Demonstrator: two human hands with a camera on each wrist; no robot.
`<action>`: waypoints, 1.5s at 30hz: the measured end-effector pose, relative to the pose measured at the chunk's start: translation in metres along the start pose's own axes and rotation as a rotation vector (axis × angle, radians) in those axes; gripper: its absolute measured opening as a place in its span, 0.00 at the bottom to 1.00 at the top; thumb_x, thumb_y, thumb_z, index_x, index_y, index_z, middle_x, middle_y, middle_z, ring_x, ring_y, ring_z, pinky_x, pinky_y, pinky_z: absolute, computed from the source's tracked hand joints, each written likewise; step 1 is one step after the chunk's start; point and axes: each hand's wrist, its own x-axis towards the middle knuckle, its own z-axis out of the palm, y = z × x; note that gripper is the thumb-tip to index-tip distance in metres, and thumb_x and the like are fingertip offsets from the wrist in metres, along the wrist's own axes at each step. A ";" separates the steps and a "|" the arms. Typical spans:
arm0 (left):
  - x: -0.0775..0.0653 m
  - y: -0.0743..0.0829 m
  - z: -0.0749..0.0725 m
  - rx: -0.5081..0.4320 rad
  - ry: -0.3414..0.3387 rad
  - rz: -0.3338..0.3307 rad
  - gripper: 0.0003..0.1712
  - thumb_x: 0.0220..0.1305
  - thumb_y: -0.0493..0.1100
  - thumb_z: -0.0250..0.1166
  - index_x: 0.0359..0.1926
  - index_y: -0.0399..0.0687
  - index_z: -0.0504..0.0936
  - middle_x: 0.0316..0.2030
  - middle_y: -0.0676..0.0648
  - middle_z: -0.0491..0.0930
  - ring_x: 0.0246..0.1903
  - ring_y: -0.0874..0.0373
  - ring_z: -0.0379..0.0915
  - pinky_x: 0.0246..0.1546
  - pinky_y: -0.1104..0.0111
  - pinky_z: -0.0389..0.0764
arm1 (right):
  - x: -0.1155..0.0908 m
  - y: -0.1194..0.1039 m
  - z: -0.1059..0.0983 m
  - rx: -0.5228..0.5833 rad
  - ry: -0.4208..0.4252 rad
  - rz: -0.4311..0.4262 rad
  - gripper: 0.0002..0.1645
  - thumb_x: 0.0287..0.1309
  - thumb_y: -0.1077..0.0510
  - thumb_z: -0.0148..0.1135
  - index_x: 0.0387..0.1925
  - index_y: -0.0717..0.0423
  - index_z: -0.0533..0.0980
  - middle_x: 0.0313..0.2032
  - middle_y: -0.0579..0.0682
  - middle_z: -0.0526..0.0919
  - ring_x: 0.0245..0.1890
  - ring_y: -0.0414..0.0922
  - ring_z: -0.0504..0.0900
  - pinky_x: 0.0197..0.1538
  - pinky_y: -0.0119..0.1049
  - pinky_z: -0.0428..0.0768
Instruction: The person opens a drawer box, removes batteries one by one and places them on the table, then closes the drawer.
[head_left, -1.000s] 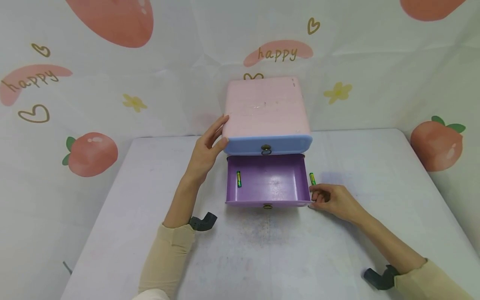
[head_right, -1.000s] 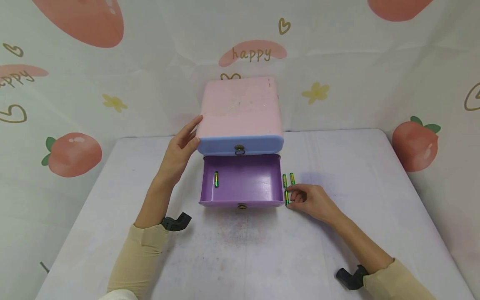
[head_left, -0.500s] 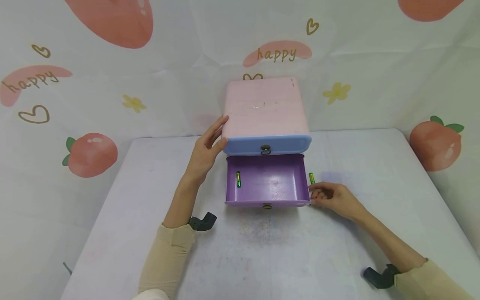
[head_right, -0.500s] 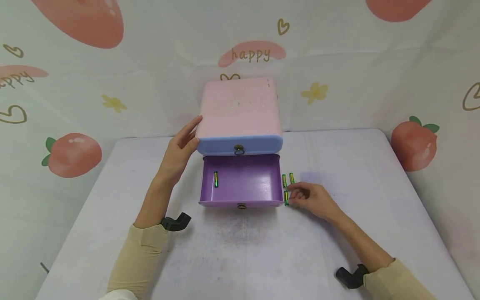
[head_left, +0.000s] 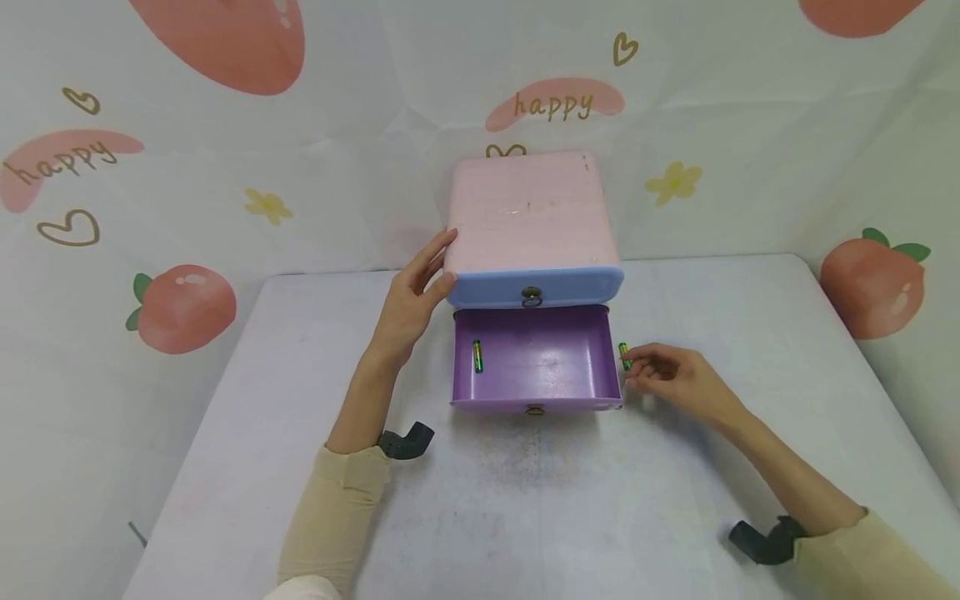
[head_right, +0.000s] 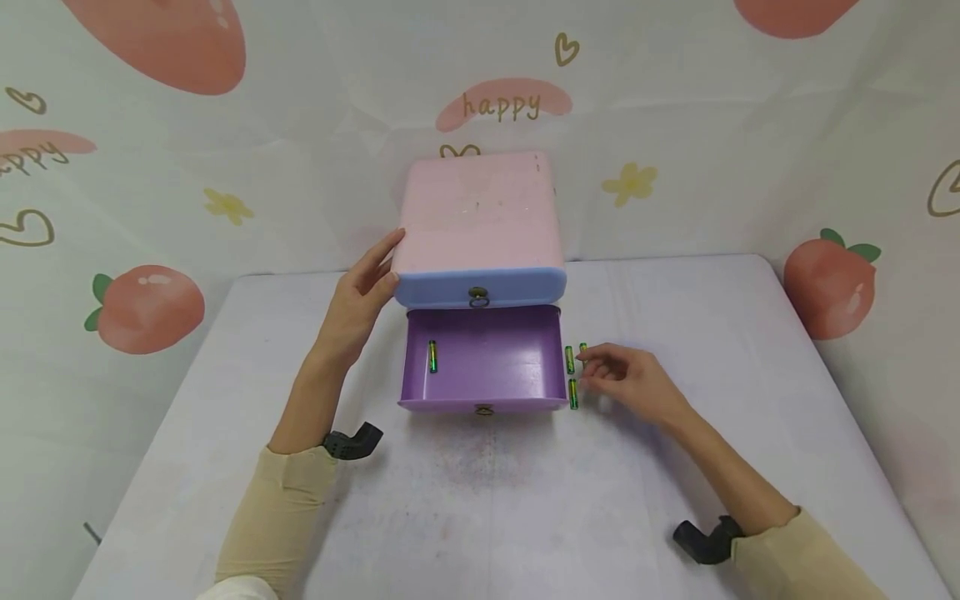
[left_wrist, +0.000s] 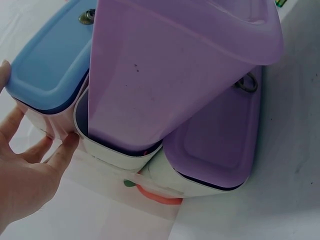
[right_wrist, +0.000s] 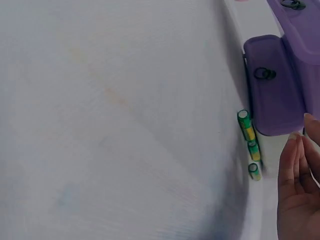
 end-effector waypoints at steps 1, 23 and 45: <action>0.000 0.000 0.000 -0.002 -0.001 0.000 0.32 0.71 0.44 0.62 0.73 0.55 0.67 0.74 0.57 0.58 0.71 0.53 0.57 0.70 0.53 0.60 | 0.000 -0.002 -0.001 0.001 0.003 0.000 0.20 0.57 0.68 0.69 0.52 0.66 0.78 0.35 0.56 0.84 0.33 0.41 0.82 0.36 0.28 0.81; 0.000 -0.002 0.000 0.003 0.002 -0.005 0.33 0.70 0.49 0.63 0.73 0.57 0.67 0.74 0.57 0.57 0.72 0.53 0.55 0.71 0.53 0.60 | 0.011 -0.046 -0.008 0.037 0.058 -0.172 0.17 0.56 0.74 0.67 0.48 0.67 0.79 0.35 0.50 0.84 0.32 0.40 0.82 0.36 0.27 0.83; 0.001 0.000 0.000 0.004 0.000 -0.006 0.31 0.71 0.47 0.62 0.73 0.57 0.67 0.74 0.58 0.58 0.72 0.53 0.56 0.70 0.53 0.60 | 0.021 -0.083 0.004 0.010 -0.026 -0.279 0.18 0.54 0.74 0.68 0.48 0.68 0.79 0.37 0.57 0.84 0.35 0.42 0.82 0.42 0.27 0.82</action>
